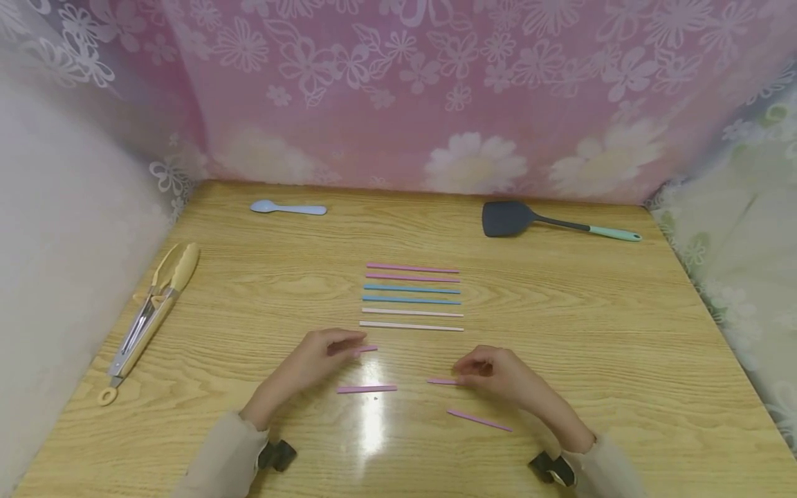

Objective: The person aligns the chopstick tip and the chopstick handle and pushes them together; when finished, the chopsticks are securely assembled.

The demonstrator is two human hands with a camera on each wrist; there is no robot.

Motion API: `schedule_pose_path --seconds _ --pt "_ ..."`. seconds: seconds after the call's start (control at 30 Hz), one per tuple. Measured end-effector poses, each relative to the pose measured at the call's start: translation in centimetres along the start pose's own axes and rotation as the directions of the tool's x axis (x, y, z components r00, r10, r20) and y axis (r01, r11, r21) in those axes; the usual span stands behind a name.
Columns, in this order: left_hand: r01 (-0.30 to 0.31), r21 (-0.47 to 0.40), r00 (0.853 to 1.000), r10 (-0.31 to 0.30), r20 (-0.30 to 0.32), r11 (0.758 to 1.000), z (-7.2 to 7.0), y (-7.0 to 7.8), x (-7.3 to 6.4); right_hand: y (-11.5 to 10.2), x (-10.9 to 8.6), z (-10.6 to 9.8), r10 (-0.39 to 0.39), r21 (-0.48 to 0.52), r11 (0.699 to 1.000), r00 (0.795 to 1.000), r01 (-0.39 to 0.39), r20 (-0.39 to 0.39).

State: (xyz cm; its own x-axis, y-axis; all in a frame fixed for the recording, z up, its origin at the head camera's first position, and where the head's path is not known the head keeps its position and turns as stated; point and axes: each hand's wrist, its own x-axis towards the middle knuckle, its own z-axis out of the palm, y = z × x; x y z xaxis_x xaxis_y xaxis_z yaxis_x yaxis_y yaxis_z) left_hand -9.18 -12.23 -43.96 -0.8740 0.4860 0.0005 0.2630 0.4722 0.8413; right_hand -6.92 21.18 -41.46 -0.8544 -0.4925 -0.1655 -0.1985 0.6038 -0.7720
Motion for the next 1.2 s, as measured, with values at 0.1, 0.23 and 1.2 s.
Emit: schedule_pose_path --seconds 0.1,0.23,1.2 --pt "-0.005 0.033 1.0 0.005 -0.007 0.999 0.0 -0.1 0.0 0.2 -0.1 0.3 -0.013 0.019 1.0 1.0 0.013 0.006" --pt "-0.013 0.061 1.0 0.013 -0.005 0.998 0.0 -0.4 0.1 0.3 -0.2 0.4 -0.042 0.023 0.999 0.999 0.041 0.01" --pt "-0.128 0.107 0.991 0.131 -0.02 0.986 1.8 0.5 0.5 0.5 0.5 1.5 -0.173 -0.063 0.984 0.977 0.166 -0.128"
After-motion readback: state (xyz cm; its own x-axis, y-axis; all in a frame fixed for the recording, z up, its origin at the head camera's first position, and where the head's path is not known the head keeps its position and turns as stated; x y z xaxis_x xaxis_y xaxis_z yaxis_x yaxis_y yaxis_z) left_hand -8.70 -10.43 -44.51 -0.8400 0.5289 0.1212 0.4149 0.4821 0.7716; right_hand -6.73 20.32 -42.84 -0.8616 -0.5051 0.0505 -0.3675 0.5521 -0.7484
